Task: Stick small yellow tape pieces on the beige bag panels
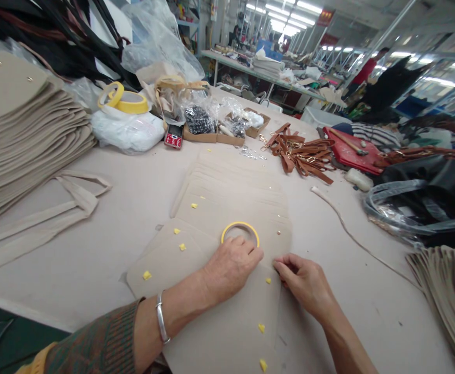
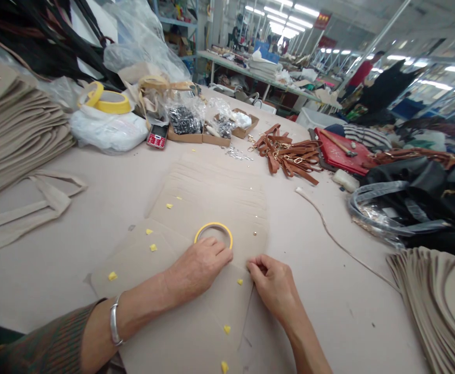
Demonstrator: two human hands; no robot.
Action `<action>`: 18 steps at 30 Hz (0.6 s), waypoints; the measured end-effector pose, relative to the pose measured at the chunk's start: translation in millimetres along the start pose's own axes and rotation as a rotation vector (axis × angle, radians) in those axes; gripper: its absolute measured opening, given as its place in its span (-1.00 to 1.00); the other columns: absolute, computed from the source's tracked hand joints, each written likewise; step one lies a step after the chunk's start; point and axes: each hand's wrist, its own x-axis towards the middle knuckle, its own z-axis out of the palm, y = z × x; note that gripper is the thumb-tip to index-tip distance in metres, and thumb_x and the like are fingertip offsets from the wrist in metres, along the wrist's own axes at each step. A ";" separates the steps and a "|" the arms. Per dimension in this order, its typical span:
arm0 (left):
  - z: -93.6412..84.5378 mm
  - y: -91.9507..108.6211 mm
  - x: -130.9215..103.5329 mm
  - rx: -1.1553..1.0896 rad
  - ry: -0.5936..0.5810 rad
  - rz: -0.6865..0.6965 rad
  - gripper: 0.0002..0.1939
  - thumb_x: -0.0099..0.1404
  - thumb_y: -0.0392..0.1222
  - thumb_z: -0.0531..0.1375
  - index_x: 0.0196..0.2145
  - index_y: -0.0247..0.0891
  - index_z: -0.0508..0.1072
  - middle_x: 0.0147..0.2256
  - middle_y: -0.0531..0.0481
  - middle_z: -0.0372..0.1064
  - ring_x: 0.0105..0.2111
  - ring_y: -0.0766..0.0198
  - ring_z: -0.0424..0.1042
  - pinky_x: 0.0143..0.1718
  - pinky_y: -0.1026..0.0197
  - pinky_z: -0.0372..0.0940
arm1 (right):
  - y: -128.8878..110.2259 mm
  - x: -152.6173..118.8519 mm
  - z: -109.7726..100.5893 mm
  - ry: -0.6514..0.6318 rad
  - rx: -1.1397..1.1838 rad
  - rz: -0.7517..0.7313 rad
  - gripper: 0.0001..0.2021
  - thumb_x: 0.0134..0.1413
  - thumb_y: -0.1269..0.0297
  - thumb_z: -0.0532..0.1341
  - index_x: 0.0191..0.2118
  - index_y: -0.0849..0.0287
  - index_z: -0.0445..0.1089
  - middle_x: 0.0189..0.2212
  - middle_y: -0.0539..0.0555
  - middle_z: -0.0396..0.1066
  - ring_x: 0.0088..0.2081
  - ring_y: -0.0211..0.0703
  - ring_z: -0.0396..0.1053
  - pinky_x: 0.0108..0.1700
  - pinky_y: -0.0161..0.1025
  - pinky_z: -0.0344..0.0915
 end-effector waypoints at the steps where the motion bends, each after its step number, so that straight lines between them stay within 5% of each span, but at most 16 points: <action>1: 0.4 -0.1 -0.3 0.004 0.004 0.004 -0.89 0.32 -0.40 0.02 -0.28 -0.25 0.29 -0.27 -0.06 0.31 -0.29 0.13 0.24 -0.25 0.10 0.20 | -2.5 -0.3 0.2 0.017 -0.057 -0.029 -0.73 0.06 0.11 0.15 -0.45 0.14 0.50 -0.62 0.00 0.44 -0.56 -0.20 0.33 -0.47 -0.30 0.23; 7: 1.2 -0.7 -2.0 0.017 0.013 0.002 -0.89 0.32 -0.40 0.04 -0.27 -0.26 0.30 -0.27 -0.06 0.31 -0.28 0.13 0.24 -0.25 0.10 0.21 | 6.0 -6.1 2.7 0.136 -0.108 -0.033 -0.69 0.07 0.08 0.17 -0.10 0.11 0.41 -0.69 -0.11 0.35 -0.61 -0.20 0.31 -0.48 -0.30 0.21; 11: 0.4 -0.8 -2.8 0.008 0.015 0.008 -0.89 0.33 -0.40 0.03 -0.28 -0.26 0.30 -0.26 -0.07 0.31 -0.27 0.13 0.24 -0.25 0.10 0.21 | 17.7 -19.0 2.5 0.195 0.006 0.028 -0.69 0.10 -0.01 0.16 -0.30 0.14 0.43 -0.55 -0.01 0.47 -0.54 -0.18 0.39 -0.44 -0.28 0.28; 18: 0.7 0.0 -2.9 0.003 0.015 0.015 -0.88 0.33 -0.40 0.03 -0.28 -0.26 0.31 -0.27 -0.06 0.31 -0.28 0.13 0.24 -0.26 0.10 0.20 | 7.4 -25.5 16.0 0.275 -0.139 -0.142 -0.71 0.17 0.10 0.11 -0.31 0.14 0.50 -0.34 0.11 0.55 -0.32 -0.08 0.48 -0.23 -0.20 0.32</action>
